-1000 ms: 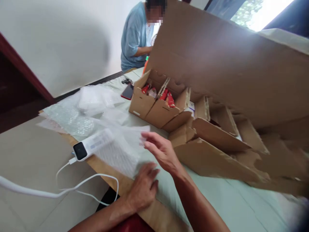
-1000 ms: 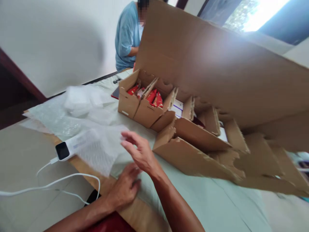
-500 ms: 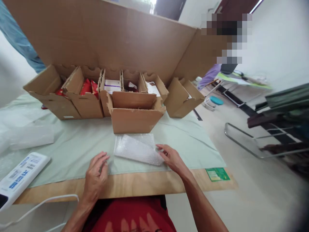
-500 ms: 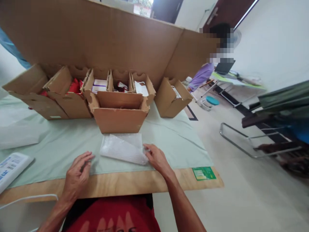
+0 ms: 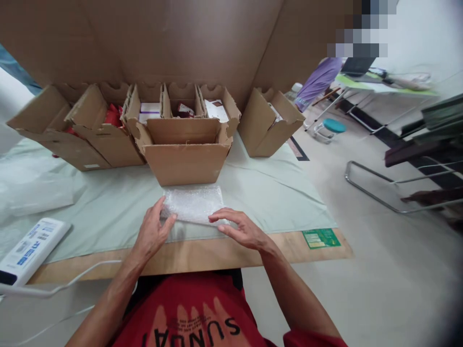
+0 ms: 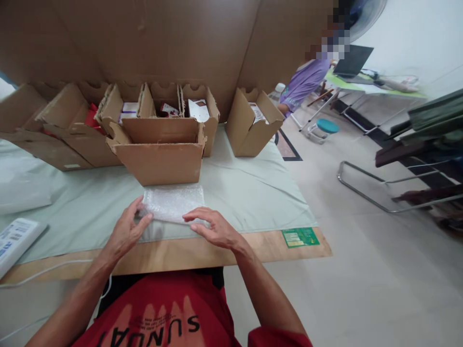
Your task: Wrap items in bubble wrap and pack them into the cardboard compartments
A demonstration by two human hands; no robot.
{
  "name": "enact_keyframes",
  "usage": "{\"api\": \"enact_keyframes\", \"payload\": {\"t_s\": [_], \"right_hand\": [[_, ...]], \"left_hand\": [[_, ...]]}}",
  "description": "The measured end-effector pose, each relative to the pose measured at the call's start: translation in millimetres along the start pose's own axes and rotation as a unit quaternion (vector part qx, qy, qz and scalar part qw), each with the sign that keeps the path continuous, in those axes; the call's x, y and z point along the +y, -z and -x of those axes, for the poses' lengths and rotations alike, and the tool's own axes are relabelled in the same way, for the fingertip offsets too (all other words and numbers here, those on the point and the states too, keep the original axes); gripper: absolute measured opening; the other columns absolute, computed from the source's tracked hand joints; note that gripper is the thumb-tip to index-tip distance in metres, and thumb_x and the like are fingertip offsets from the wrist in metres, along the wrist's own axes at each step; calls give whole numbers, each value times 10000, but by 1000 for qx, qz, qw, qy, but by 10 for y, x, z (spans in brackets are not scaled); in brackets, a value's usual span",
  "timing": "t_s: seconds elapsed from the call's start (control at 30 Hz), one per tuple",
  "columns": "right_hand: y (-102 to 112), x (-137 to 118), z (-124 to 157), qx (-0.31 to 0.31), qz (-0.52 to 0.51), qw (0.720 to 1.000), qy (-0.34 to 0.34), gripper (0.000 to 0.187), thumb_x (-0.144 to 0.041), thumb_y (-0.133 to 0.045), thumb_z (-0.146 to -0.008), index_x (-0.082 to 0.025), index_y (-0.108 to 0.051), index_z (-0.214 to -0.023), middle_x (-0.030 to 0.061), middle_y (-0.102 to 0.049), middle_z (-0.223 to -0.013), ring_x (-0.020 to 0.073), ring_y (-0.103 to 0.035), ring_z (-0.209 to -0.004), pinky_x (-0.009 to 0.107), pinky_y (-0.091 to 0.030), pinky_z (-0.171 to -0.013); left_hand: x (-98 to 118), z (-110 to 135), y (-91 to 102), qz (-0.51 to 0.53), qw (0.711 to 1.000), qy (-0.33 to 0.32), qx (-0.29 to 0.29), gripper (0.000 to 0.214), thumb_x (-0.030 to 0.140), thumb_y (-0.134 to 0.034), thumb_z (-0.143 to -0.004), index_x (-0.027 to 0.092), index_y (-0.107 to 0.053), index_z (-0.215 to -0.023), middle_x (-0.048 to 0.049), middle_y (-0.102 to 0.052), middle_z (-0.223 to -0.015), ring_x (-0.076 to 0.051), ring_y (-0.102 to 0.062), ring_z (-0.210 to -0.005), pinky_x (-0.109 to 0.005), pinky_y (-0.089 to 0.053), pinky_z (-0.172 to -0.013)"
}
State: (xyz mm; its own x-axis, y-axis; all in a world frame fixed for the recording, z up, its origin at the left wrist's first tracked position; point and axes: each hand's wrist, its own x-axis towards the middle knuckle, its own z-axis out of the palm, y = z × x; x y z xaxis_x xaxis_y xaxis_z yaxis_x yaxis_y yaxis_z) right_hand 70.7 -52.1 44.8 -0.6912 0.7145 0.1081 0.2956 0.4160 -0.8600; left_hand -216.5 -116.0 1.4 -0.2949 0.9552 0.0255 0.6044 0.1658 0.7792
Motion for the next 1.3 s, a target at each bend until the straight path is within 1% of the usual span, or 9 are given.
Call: {"api": "enact_keyframes", "payload": {"t_s": [0.17,0.3,0.4,0.53,0.67,0.77,1.03,1.17,1.3], "right_hand": [[-16,270,54,104,126,983,-88,528,-365,-722,-881,-227,-624,-1382,132,-680,-1339,308,-616,-1239,519,-469,-1087],[-15,247,-23,84,115,986,-86,415,-265,-719,-861,-226,-688,-1273,66,-758,-1009,257,-676,-1013,477,-495,-1000],[76,82,42,9,1,999,-52,294,-272,-703,-881,-234,-740,-1170,30,-743,-892,197,-686,-897,376,-525,-917],[179,-26,224,-147,-162,973,-79,312,-396,-711,-888,-217,-765,-1137,25,-755,-879,168,-698,-813,293,-547,-781],[96,116,212,24,-55,984,-166,289,-394,-605,-934,-206,-762,-1087,60,-758,-962,193,-691,-852,321,-544,-800],[-32,312,81,175,136,952,-211,370,-341,-628,-881,-179,-716,-1201,89,-752,-1036,214,-676,-829,373,-539,-836],[-200,453,-264,123,263,944,-157,435,-142,-588,-880,-182,-663,-1307,23,-765,-882,195,-696,-805,339,-490,-832],[-104,437,-293,144,324,924,-140,397,-172,-614,-908,-174,-665,-1302,86,-770,-1023,251,-698,-960,383,-473,-884],[-54,429,-191,174,371,903,-128,356,-249,-590,-951,-175,-665,-1292,154,-708,-1278,307,-654,-1125,431,-480,-919]], "left_hand": [[9,42,-38,1,997,-63,47,518,279,-528,-820,175,-633,-1316,-111,-714,-1111,-249,-668,-994,-371,-557,-759],[78,21,-52,28,985,-157,65,222,197,-479,-824,236,-695,-853,-52,-733,-938,-253,-668,-1097,-433,-524,-977],[-22,112,49,19,981,-191,42,259,148,-443,-818,245,-682,-838,-34,-752,-924,-254,-666,-1151,-446,-505,-1020],[-235,308,266,2,994,-113,5,494,132,-407,-803,223,-639,-1230,-28,-771,-952,-227,-707,-1069,-399,-550,-938],[-214,317,309,-60,998,-12,4,511,238,-412,-890,183,-549,-1379,-89,-746,-1117,-251,-710,-1040,-366,-570,-794],[-80,222,167,-197,980,-20,-10,465,319,-460,-929,122,-596,-1328,-156,-716,-1141,-325,-686,-1058,-447,-547,-871],[208,69,-21,-315,944,-17,-101,523,100,-427,-944,128,-499,-1462,-123,-751,-1086,-274,-730,-1020,-387,-521,-900],[185,11,89,-333,941,-28,-61,488,195,-526,-948,100,-539,-1426,-140,-736,-1041,-321,-724,-978,-438,-549,-867],[132,20,45,-319,941,-102,39,458,269,-572,-942,72,-596,-1354,-246,-655,-1272,-382,-668,-1124,-503,-543,-936]]}}
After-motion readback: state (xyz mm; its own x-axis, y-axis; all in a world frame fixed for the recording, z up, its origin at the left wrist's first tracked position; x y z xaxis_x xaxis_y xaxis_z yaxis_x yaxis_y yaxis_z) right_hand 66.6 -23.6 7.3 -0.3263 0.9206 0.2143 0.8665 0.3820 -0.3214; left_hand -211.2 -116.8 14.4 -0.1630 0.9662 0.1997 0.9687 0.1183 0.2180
